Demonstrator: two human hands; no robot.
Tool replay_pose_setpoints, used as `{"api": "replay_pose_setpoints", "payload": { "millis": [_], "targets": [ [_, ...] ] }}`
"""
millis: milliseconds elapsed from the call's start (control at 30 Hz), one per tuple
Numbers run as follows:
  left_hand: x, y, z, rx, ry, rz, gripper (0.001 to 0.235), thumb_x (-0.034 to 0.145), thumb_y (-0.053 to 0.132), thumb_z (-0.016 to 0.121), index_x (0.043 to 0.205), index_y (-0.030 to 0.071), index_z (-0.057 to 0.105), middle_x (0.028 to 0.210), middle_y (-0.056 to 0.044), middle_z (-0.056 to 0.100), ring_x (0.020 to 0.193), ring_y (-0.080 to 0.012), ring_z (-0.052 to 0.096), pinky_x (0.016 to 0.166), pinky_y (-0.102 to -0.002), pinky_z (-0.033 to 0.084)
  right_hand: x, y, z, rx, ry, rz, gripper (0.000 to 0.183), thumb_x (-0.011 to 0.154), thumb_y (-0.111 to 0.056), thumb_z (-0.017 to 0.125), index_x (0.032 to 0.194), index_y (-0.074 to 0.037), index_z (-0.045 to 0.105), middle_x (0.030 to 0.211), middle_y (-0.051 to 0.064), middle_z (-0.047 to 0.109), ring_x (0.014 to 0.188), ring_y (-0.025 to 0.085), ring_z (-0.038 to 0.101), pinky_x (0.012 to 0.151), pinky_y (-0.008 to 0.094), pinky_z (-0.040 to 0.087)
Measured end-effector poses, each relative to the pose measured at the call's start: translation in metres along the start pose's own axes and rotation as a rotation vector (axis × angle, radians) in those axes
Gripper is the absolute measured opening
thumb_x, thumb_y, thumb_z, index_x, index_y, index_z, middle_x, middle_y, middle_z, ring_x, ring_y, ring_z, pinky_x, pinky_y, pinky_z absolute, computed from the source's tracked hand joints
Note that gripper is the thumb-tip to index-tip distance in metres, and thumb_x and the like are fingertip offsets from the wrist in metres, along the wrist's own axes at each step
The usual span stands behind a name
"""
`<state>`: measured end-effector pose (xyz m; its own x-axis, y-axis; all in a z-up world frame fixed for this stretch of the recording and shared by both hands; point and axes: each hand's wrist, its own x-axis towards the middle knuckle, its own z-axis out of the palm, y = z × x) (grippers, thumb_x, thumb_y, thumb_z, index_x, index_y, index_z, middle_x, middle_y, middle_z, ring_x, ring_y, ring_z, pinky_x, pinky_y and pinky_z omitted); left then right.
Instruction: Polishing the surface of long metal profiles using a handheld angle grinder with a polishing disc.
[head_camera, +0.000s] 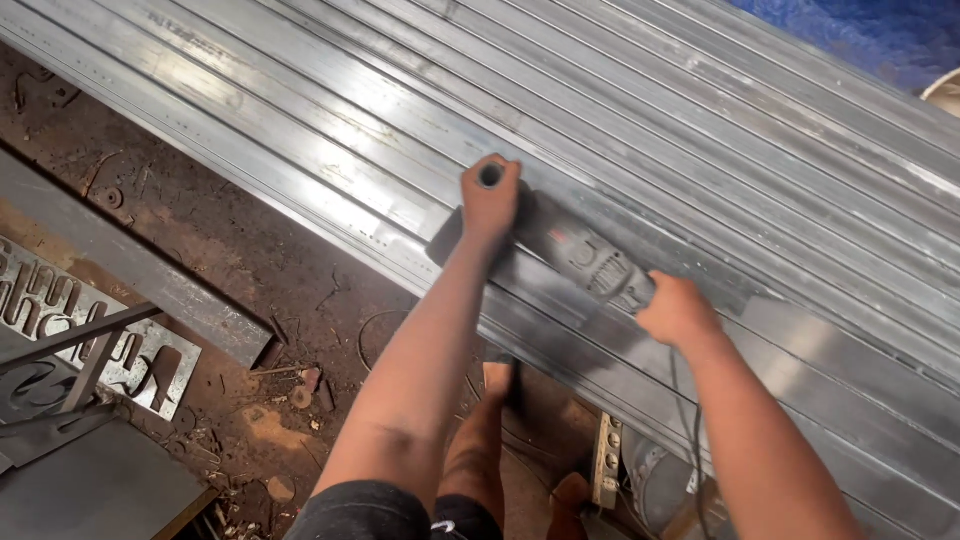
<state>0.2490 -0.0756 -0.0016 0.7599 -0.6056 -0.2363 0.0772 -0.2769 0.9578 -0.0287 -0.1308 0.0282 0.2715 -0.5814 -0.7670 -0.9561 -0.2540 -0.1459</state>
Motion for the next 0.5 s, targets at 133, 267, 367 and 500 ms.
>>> {"api": "replay_pose_setpoints", "payload": {
  "millis": [133,267,367,500],
  "targets": [
    [0.029,0.014,-0.040,-0.004,0.048,-0.053,0.025,0.088,0.012,0.065,0.064,0.015,0.059,0.054,0.003,0.056,0.054,-0.0095,0.049,0.055,-0.026,0.045,0.013,-0.060,-0.009,0.045,-0.041,-0.012,0.084,0.072,-0.015,0.064,0.154,-0.014,0.051,0.144,0.019,0.062,0.133,0.036,0.059,0.108,0.053,0.051],
    [0.046,0.014,-0.058,0.004,0.040,-0.005,0.027,0.088,0.011,0.063,0.062,0.015,0.057,0.052,0.003,0.055,0.053,-0.0065,0.047,0.056,-0.024,0.044,0.019,-0.087,-0.013,0.062,-0.045,-0.061,0.078,0.076,-0.009,0.060,0.154,-0.005,0.050,0.146,0.024,0.060,0.137,0.039,0.055,0.111,0.052,0.048],
    [0.044,0.016,-0.055,-0.006,0.023,0.016,0.026,0.087,0.011,0.063,0.062,0.016,0.055,0.051,0.004,0.054,0.052,-0.0053,0.047,0.055,-0.024,0.044,0.037,-0.073,-0.001,0.049,-0.016,-0.078,0.077,0.076,-0.008,0.059,0.153,-0.003,0.051,0.144,0.024,0.061,0.136,0.039,0.055,0.110,0.052,0.049],
    [0.029,0.010,-0.030,-0.032,-0.011,0.031,0.026,0.086,0.012,0.063,0.062,0.014,0.054,0.052,0.004,0.051,0.054,-0.0065,0.049,0.054,-0.024,0.044,0.018,-0.053,-0.018,0.027,-0.014,-0.041,0.075,0.077,-0.008,0.060,0.152,-0.003,0.052,0.144,0.024,0.061,0.137,0.039,0.055,0.111,0.053,0.049]
  ]
}}
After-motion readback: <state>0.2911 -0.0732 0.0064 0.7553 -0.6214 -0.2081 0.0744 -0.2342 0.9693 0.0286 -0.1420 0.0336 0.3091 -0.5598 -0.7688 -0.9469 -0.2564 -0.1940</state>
